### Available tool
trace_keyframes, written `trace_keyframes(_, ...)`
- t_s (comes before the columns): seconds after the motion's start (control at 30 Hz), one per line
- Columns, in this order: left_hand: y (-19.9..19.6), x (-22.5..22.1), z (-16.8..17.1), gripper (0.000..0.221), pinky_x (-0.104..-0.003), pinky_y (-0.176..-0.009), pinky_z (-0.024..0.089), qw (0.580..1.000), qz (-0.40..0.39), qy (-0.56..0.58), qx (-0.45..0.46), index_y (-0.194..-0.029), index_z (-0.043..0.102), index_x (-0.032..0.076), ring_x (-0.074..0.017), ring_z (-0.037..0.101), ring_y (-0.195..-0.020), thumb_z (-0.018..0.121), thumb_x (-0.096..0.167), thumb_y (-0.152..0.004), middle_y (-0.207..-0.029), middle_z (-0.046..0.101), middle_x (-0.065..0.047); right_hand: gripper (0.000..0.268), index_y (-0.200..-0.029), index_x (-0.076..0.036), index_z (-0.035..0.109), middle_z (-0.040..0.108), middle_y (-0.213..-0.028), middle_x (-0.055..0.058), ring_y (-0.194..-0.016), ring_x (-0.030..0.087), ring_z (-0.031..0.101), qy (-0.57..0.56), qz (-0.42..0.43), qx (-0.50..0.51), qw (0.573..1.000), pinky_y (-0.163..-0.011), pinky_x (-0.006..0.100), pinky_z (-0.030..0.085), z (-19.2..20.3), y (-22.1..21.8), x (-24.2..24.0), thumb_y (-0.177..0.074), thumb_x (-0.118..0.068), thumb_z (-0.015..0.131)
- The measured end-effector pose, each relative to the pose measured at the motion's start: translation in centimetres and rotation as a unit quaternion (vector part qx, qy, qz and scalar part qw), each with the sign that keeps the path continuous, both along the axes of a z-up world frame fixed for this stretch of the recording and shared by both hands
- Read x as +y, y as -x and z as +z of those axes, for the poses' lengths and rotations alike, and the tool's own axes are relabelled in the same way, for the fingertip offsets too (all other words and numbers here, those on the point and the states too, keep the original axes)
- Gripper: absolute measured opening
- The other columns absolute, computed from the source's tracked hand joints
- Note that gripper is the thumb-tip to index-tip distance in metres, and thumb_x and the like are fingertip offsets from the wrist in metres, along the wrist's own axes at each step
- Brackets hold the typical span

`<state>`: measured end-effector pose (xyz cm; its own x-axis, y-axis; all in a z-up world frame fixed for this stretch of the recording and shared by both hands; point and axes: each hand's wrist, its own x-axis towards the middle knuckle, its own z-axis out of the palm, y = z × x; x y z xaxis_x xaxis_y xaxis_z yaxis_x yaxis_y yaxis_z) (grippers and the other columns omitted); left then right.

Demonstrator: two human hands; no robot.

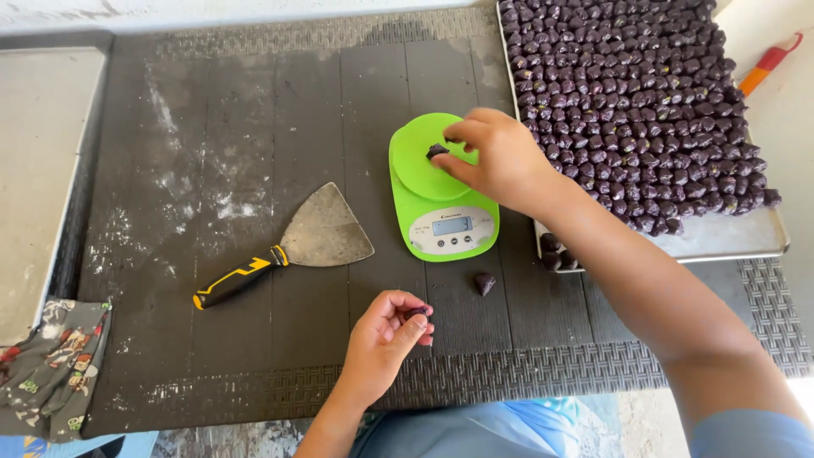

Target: The person weighs small purple dough balls on a scale and arranges them on a tray, then cuts and rolls yellow dough on the work surface.

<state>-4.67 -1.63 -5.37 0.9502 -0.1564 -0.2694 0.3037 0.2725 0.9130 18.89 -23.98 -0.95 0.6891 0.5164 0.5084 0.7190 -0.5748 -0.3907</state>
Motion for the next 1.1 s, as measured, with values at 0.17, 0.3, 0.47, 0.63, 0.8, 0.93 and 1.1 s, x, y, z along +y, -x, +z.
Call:
trace_keyframes(0.17, 0.4, -0.5, 1.5, 0.031, -0.032, -0.077, 0.067, 0.992, -0.043, -0.114, -0.025, -0.131, 0.061, 0.008, -0.0185, 0.074, -0.090, 0.060, 0.015, -0.101, -0.118, 0.073, -0.015, 0.020, -0.086, -0.007, 0.059, 0.056, -0.081, 0.008, -0.079, 0.033, 0.058, 0.140, 0.024, -0.027, 0.989, -0.066, 0.048, 0.051, -2.2, -1.8, 1.6, -0.097, -0.015, 0.073)
trace_keyframes(0.3, -1.1, -2.0, 1.8, 0.035, -0.029, -0.077, 0.059, 0.942, -0.074, -0.249, -0.211, -0.128, 0.072, 0.009, -0.0168, 0.070, -0.079, 0.049, 0.003, -0.103, -0.116, 0.074, -0.008, 0.021, -0.125, -0.005, 0.066, 0.059, -0.102, 0.010, -0.070, 0.021, 0.062, -0.002, 0.059, 0.132, 0.990, -0.078, 0.039, 0.052, 3.9, 2.9, -0.9, -0.103, -0.006, 0.066)
trace_keyframes(0.47, -4.7, -5.6, -1.8, 0.044, -0.044, -0.080, 0.061, 0.791, -0.103, -0.441, -0.410, -0.138, 0.061, -0.001, -0.0359, 0.069, -0.094, 0.068, 0.025, -0.103, -0.108, 0.063, -0.018, 0.041, -0.116, 0.006, 0.069, 0.063, -0.134, 0.026, -0.104, 0.033, 0.073, -0.187, 0.043, 0.263, 0.946, -0.081, 0.036, 0.062, 4.1, 7.8, -8.1, -0.079, 0.005, 0.086)
trace_keyframes(0.63, -9.0, -5.4, 2.0, 0.022, -0.048, -0.070, 0.053, 0.762, -0.228, -0.478, -0.372, -0.110, 0.070, 0.004, -0.0320, 0.064, -0.083, 0.075, 0.020, -0.096, -0.095, 0.061, -0.012, 0.017, -0.118, -0.003, 0.075, 0.077, -0.105, 0.006, -0.092, 0.013, 0.068, -0.095, -0.230, 0.279, 0.927, -0.089, 0.025, 0.056, 5.3, 13.0, -16.3, -0.104, -0.011, 0.068)
trace_keyframes(0.8, -17.4, -3.2, 6.3, 0.022, -0.043, -0.080, 0.053, 0.794, -0.127, -0.450, -0.387, -0.119, 0.072, 0.004, -0.0291, 0.068, -0.089, 0.068, 0.006, -0.097, -0.103, 0.070, -0.014, 0.058, -0.098, -0.008, 0.068, 0.046, -0.072, 0.000, -0.071, 0.011, 0.043, -0.149, -0.411, 0.154, 0.886, -0.068, 0.029, 0.033, 1.5, 15.6, -27.1, -0.126, -0.050, 0.040)
trace_keyframes(0.93, -21.0, -1.2, 4.3, 0.045, -0.043, -0.090, 0.054, 0.759, -0.062, -0.463, -0.454, -0.139, 0.066, -0.005, -0.0270, 0.064, -0.087, 0.070, -0.001, -0.094, -0.121, 0.057, -0.018, 0.031, -0.100, -0.011, 0.070, 0.067, -0.103, 0.003, -0.100, 0.020, 0.061, -0.054, -0.512, 0.255, 0.818, -0.094, 0.039, 0.046, 1.8, 14.5, -27.9, -0.116, -0.025, 0.048)
trace_keyframes(1.1, -18.9, 1.9, 5.9, 0.045, -0.040, -0.097, 0.060, 0.758, 0.046, -0.403, -0.511, -0.140, 0.064, -0.007, -0.0328, 0.068, -0.102, 0.057, -0.022, -0.098, -0.134, 0.049, -0.027, 0.042, -0.137, -0.011, 0.073, 0.059, -0.140, 0.015, -0.106, 0.027, 0.064, 0.105, -0.310, 0.243, 0.913, -0.093, 0.045, 0.055, -0.7, 15.9, -27.2, -0.095, -0.009, 0.068)
